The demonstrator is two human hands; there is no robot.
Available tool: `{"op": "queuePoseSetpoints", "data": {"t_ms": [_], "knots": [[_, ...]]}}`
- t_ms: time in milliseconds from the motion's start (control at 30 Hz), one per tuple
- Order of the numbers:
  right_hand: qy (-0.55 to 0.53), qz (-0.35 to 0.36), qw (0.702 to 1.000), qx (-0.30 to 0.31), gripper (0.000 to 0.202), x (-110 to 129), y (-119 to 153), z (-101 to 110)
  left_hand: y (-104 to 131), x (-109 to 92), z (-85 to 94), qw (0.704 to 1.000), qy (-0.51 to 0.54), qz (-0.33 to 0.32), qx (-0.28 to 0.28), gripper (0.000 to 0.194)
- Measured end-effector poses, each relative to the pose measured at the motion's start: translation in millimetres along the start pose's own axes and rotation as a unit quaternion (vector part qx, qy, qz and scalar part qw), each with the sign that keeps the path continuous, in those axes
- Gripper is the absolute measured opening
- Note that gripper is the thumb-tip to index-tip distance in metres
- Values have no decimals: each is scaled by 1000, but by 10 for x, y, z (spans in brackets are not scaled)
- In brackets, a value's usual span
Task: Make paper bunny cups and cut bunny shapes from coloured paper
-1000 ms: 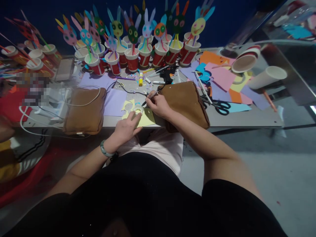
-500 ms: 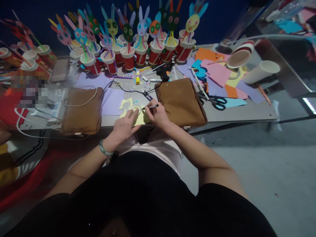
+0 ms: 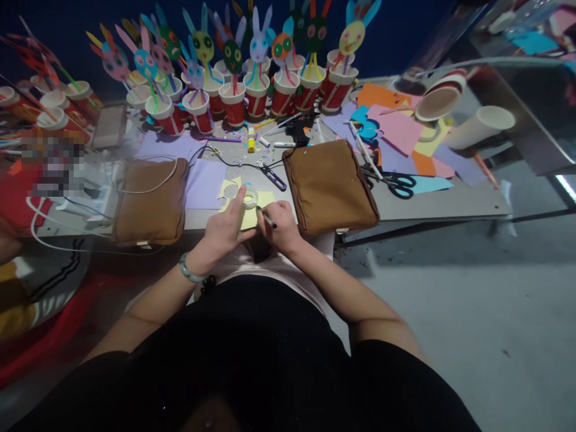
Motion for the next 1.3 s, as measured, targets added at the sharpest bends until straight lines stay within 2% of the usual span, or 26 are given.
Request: {"op": "queuePoseSetpoints", "data": {"t_ms": [300, 533, 767, 933, 1033, 1133, 1300], "knots": [[-21, 75, 996, -46, 10, 113, 65, -58, -12, 150, -31, 999, 34, -31, -7, 114], [-19, 85, 994, -59, 7, 151, 103, -86, -26, 263, 12, 997, 48, -60, -3, 125], [-17, 106, 993, 44, 12, 159, 50, -213, -51, 339, 73, 993, 65, -97, -3, 125], [49, 144, 987, 44, 15, 208, -42, -233, -53, 346, 94, 994, 59, -93, 2, 123], [95, 130, 985, 61, 16, 225, -83, -240, -43, 339, 128, 993, 63, -98, 8, 122], [94, 108, 986, 86, 16, 231, -116, -248, -38, 331, 156, 994, 60, -94, 14, 120], [74, 109, 988, 79, 14, 243, -161, -232, -45, 320, 157, 994, 58, -89, 8, 116]]}}
Point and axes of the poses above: each hand's wrist, its own y-axis away from the middle knuckle, its own z-axis out of the back of the hand, x = y × z, the point moved 2 cm from there along -y, towards the middle knuckle, and after that the axes turned 9 degrees about x, right-handed, at the moved point
